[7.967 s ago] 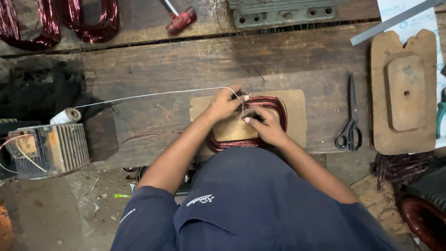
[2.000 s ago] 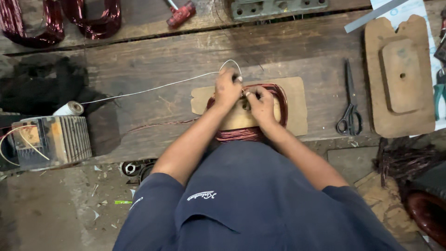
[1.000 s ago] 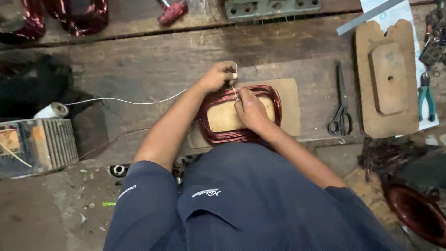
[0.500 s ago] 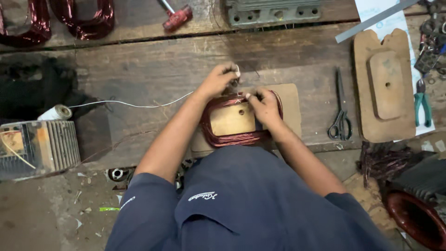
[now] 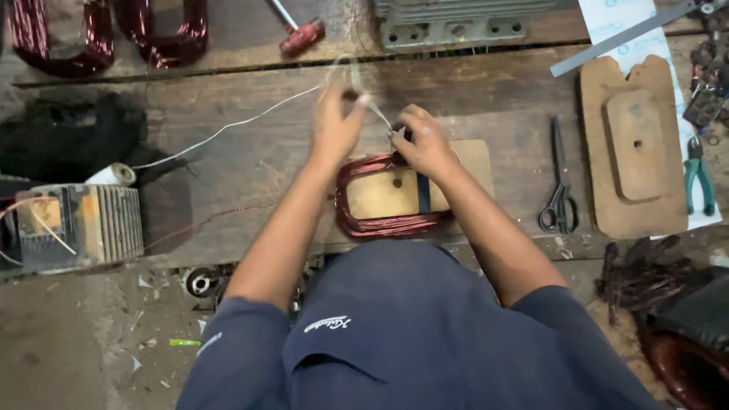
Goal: The person places a wound copper wire coil on a wooden template, ties it tightly with white string by hand, cuts the string with scissors, and lifts the bound coil off the template. They then set the finished coil on the bench with other completed coils and stack the wooden templates.
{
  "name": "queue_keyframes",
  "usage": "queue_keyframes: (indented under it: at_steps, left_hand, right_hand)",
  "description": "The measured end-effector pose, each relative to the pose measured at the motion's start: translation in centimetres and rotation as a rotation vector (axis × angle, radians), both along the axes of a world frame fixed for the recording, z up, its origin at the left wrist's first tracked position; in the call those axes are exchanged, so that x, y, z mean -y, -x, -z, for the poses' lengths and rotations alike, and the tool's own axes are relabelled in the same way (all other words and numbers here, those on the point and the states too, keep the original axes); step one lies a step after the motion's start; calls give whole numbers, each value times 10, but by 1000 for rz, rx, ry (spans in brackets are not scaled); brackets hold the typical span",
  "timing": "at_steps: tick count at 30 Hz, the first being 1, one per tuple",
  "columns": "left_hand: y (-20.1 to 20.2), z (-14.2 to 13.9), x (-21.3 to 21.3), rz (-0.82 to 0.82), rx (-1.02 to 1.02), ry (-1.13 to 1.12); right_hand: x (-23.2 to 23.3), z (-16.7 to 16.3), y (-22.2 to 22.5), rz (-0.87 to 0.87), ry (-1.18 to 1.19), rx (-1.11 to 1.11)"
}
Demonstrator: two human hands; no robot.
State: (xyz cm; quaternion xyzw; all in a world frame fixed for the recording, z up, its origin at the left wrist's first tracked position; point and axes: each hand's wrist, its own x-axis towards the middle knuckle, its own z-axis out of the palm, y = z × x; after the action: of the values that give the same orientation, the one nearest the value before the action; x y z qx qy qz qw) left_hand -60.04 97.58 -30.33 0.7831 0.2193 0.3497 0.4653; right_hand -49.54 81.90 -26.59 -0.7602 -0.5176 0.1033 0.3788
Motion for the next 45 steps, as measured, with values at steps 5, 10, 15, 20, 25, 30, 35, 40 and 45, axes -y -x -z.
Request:
queue_keyframes:
  at_steps: [5, 10, 15, 20, 25, 30, 35, 40, 45]
  left_hand:
    - [25, 40, 46, 167, -547, -141]
    - [10, 49, 59, 102, -370, -236]
    - [14, 50, 52, 47, -320, -37]
    - [12, 56, 42, 51, -260, 113]
    - [11, 54, 39, 79, -254, 452]
    - [7, 47, 32, 147, -243, 600]
    - [8, 52, 31, 154, -254, 646]
    - [6, 60, 28, 187, -247, 746]
    - [6, 66, 27, 205, -236, 763]
  right_hand:
    - [-4, 3, -8, -13, 36, 9]
    - [11, 14, -12, 29, -51, 88]
    - [157, 18, -28, 479, 110, 309]
    - [269, 50, -14, 732, 446, 466]
    - [278, 72, -23, 851, 485, 375]
    - [273, 58, -38, 865, 602, 324]
    - [289, 42, -25, 772, 182, -791]
    - [263, 60, 105, 511, -362, -1369]
    - [171, 76, 174, 175, -298, -1830]
